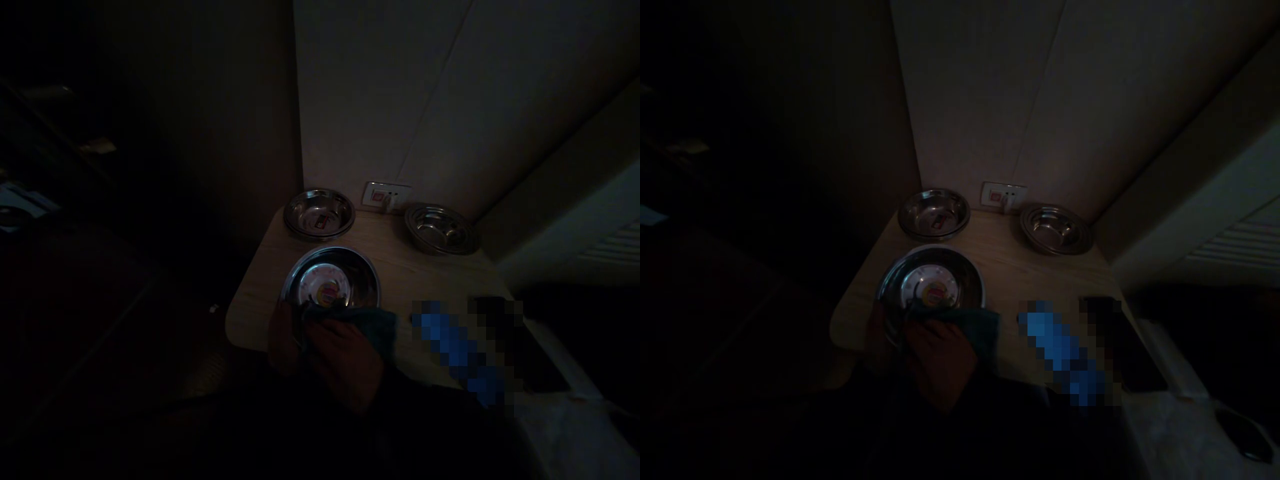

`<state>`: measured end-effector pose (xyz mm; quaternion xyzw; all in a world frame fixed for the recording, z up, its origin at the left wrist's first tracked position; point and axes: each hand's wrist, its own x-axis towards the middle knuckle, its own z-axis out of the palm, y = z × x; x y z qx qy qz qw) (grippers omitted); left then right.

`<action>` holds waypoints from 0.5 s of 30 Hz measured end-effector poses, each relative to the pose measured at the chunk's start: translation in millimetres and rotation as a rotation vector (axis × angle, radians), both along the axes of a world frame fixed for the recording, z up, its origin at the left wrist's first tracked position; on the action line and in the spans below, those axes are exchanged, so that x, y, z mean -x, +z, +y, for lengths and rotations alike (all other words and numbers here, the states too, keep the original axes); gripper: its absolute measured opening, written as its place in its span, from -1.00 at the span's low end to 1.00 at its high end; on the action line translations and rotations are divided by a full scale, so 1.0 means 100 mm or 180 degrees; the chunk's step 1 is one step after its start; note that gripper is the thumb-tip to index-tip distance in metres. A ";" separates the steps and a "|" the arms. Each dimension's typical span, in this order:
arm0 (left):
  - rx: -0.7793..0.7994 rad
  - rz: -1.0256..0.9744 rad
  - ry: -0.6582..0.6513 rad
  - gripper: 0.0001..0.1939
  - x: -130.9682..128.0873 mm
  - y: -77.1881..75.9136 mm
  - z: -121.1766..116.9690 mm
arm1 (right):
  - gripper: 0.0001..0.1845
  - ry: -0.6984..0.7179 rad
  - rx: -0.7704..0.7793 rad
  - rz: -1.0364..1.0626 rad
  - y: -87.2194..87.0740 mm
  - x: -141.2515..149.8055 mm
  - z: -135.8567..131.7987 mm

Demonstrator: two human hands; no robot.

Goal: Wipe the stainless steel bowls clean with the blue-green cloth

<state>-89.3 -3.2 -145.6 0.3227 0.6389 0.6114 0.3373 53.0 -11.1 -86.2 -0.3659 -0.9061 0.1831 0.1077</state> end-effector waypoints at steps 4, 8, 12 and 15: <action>0.0064 0.0031 0.0047 -0.71 -0.01 0.00 -0.03 | -0.63 0.0007 0.0076 -0.0508 0.14 -0.26 0.13; 0.0077 -0.0026 0.0091 -0.69 -0.06 0.00 -0.04 | -0.63 0.0032 0.0054 -0.0677 0.16 -0.30 0.15; 0.0110 -0.0027 0.0105 -0.60 -0.07 0.00 -0.05 | -0.58 0.0103 0.0098 -0.0374 0.12 -0.08 0.10; 0.0146 0.0003 0.0130 -0.62 -0.06 -0.01 -0.07 | -0.63 0.0108 -0.0007 -0.0483 0.12 -0.06 0.12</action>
